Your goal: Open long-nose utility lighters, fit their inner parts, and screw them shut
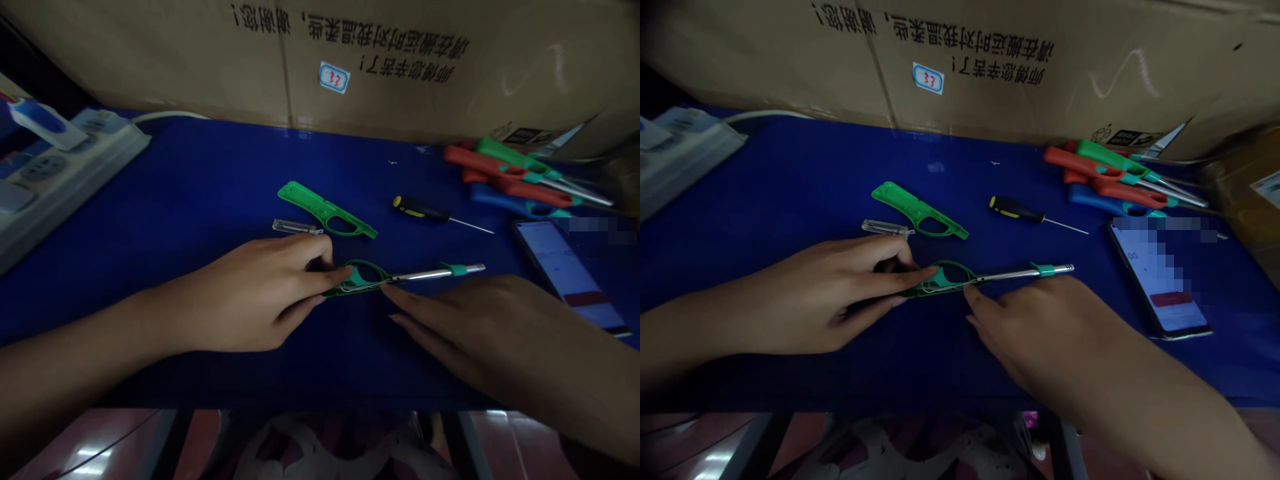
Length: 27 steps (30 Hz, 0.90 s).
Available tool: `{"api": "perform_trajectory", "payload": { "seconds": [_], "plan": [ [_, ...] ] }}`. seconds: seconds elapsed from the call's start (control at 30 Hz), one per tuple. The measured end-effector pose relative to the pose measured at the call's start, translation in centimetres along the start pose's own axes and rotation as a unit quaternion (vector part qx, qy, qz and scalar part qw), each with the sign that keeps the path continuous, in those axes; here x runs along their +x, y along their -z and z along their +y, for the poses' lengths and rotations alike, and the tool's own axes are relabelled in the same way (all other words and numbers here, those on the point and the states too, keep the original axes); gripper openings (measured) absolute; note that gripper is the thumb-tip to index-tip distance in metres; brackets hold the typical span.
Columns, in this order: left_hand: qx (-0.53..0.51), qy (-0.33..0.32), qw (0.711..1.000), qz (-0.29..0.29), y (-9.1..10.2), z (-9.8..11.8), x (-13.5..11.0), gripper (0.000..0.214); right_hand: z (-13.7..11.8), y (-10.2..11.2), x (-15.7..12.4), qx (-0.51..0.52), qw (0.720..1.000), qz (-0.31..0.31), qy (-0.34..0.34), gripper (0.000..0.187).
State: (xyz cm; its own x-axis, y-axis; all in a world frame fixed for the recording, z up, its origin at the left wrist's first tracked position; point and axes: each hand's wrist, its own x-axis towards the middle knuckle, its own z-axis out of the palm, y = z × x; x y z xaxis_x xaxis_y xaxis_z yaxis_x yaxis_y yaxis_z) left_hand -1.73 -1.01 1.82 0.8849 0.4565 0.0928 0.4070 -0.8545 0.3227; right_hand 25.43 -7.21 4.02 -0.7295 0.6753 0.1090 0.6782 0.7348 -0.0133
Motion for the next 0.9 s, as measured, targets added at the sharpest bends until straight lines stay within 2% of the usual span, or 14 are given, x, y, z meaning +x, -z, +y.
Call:
{"api": "perform_trajectory", "payload": {
  "seconds": [0.07,0.17,0.33,0.7,0.9],
  "plan": [
    [-0.005,0.002,1.000,0.003,-0.1,0.0,0.0,0.043,-0.8,-0.3,-0.8,-0.037,0.999,0.002,0.013,0.037],
    [-0.004,0.006,1.000,0.002,-0.2,0.0,0.0,0.044,-1.8,-1.4,-2.3,-0.055,0.998,-0.019,-0.015,0.043],
    [0.000,0.010,1.000,-0.003,-0.3,-0.1,0.0,0.044,-2.6,-3.3,-3.7,-0.051,0.996,0.030,-0.068,0.040],
    [0.008,0.007,1.000,-0.011,-0.3,-0.2,-0.1,0.046,-2.8,-3.8,-3.6,-0.043,0.994,0.035,-0.095,0.042],
    [0.004,0.013,1.000,-0.018,-0.4,-0.2,-0.1,0.048,-3.2,-4.1,-3.0,0.004,0.987,0.059,-0.152,0.037]
  ]
}}
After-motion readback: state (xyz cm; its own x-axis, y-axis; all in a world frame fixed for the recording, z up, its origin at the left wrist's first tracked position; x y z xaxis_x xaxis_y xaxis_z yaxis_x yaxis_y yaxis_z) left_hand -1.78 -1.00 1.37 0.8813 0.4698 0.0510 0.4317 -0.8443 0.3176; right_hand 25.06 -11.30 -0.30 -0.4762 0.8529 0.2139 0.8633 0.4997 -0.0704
